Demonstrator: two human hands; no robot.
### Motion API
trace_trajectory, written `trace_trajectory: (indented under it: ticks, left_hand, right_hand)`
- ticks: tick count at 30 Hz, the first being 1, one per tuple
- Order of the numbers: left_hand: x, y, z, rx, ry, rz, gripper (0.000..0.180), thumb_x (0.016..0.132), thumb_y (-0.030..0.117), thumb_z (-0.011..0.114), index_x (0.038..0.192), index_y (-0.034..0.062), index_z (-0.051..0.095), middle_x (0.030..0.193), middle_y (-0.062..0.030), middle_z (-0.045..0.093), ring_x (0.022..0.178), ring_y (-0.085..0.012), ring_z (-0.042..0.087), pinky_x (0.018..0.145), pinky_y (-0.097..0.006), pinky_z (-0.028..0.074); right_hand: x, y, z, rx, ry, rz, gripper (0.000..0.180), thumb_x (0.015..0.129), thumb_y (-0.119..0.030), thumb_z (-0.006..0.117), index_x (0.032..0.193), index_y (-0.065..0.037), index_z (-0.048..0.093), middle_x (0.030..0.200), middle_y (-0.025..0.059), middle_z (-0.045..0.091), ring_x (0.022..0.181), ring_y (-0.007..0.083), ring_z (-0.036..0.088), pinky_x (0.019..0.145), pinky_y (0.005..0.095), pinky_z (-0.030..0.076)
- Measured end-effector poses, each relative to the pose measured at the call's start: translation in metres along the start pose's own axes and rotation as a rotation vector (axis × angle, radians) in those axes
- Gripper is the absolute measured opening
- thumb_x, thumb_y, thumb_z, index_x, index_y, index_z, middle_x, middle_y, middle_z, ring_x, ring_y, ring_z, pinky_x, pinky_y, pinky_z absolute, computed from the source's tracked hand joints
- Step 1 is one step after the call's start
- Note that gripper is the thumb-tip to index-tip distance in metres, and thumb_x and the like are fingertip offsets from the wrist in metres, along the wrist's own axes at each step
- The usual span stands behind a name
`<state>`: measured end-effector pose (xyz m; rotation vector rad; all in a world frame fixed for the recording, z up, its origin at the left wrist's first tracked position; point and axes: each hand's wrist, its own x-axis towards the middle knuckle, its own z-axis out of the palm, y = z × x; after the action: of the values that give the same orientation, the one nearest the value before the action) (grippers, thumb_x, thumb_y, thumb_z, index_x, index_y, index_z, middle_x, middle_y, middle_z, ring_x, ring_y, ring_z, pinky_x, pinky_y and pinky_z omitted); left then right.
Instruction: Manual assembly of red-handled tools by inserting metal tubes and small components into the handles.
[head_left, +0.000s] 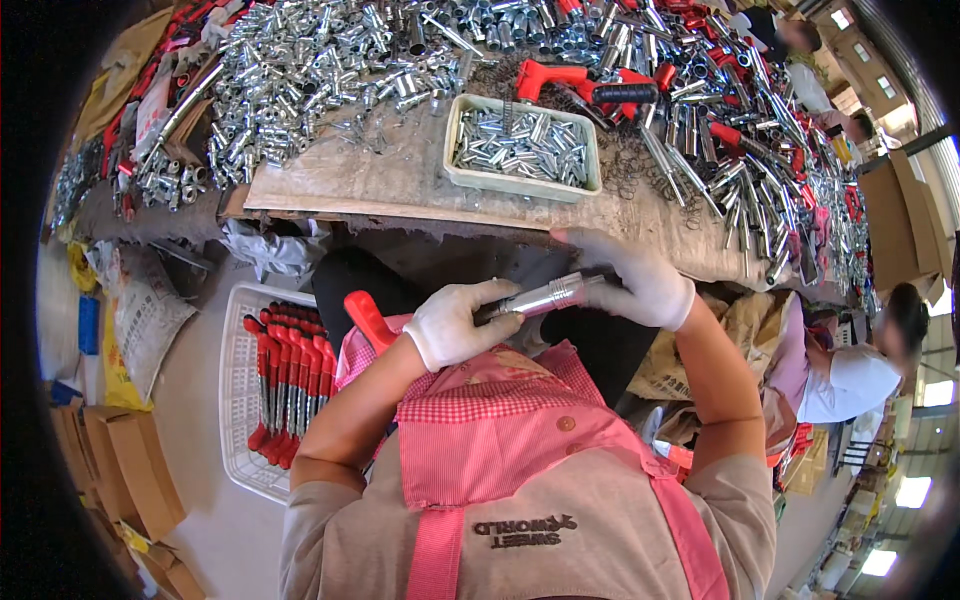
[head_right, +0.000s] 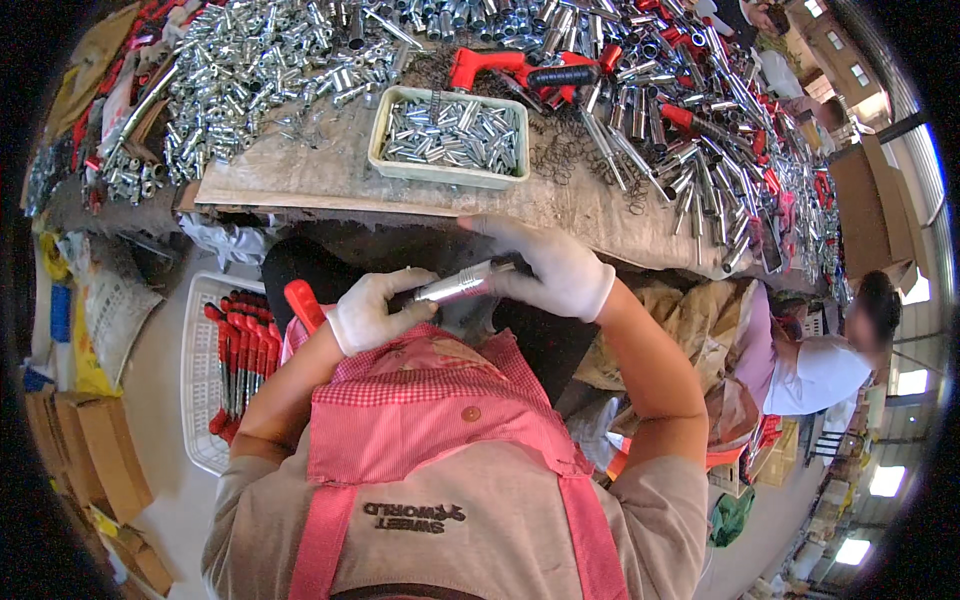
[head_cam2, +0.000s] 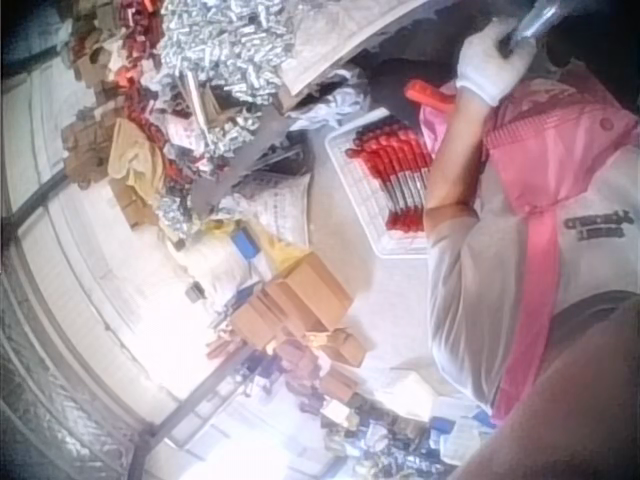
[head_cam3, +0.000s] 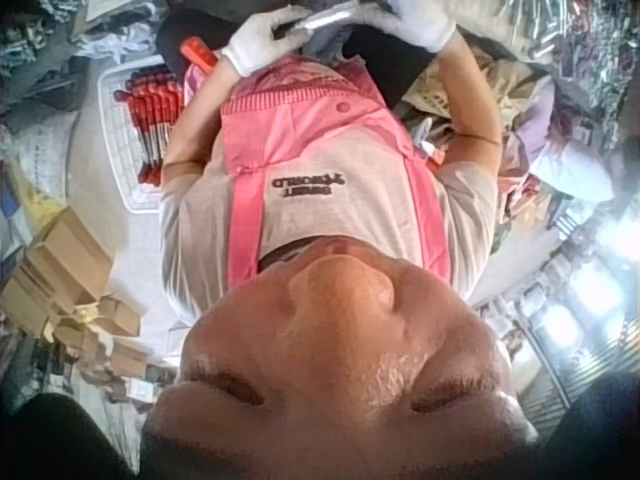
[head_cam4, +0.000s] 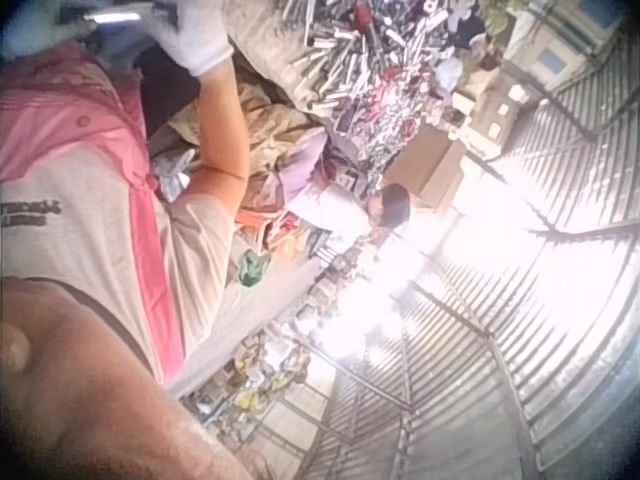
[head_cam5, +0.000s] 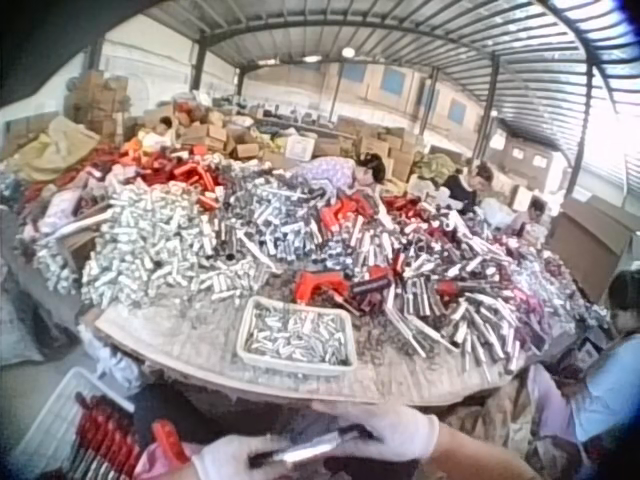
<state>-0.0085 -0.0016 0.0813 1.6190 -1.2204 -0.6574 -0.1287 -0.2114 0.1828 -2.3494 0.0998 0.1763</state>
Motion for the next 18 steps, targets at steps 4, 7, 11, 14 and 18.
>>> trace_trajectory:
  ticks: [4,7,11,14,18]
  left_hand:
    - [-0.003,0.001,0.0,-0.044,-0.017,-0.014,0.035,0.08,0.025,0.064,0.108,0.0032,0.061,0.088,-0.0197,0.063,0.08,-0.0329,0.064,0.073,-0.035,0.05]
    - [0.001,0.0,0.001,-0.147,-0.047,0.001,0.034,0.081,0.024,0.063,0.108,0.0029,0.06,0.088,-0.0184,0.063,0.08,-0.0317,0.064,0.073,-0.034,0.05]
    - [0.001,0.001,0.008,-0.206,0.014,-0.034,0.034,0.082,0.023,0.063,0.109,0.0025,0.06,0.088,-0.0163,0.064,0.079,-0.0283,0.064,0.074,-0.033,0.049]
    - [0.001,0.008,0.012,0.432,0.211,-0.009,0.034,0.084,0.021,0.062,0.113,0.0041,0.058,0.078,-0.0108,0.06,0.071,-0.0152,0.059,0.068,-0.031,0.048]
    - [-0.002,0.011,-0.013,-0.586,-0.115,-0.366,0.029,0.088,0.018,0.059,0.111,0.0007,0.058,0.071,-0.0016,0.054,0.06,-0.0069,0.05,0.056,-0.024,0.042]
  right_hand:
    - [0.002,0.017,0.002,0.047,-0.019,-0.056,0.069,0.081,-0.013,0.066,0.139,-0.007,0.031,0.129,0.0135,0.047,0.117,0.0259,0.05,0.095,0.036,0.041]
    - [0.011,0.032,0.029,0.86,-0.178,-0.398,0.08,0.082,-0.009,0.063,0.145,-0.006,0.014,0.15,0.0144,0.018,0.136,0.0302,0.025,0.106,0.0416,0.029]
    - [0.039,0.032,0.09,1.73,0.02,-0.721,0.048,0.09,-0.006,0.051,0.135,-0.007,0.037,0.101,0.009,0.057,0.104,0.0227,0.053,0.103,0.0388,0.033]
    - [0.035,0.021,0.105,1.502,0.784,-0.142,0.023,0.094,-0.01,0.045,0.116,-0.003,0.048,0.081,0.003,0.05,0.081,0.0161,0.049,0.097,0.0367,0.038]
    - [0.02,0.016,0.091,1.586,0.275,-0.391,0.056,0.089,-0.013,0.055,0.138,-0.002,0.03,0.127,0.0156,0.05,0.125,0.0305,0.042,0.105,0.0428,0.031]
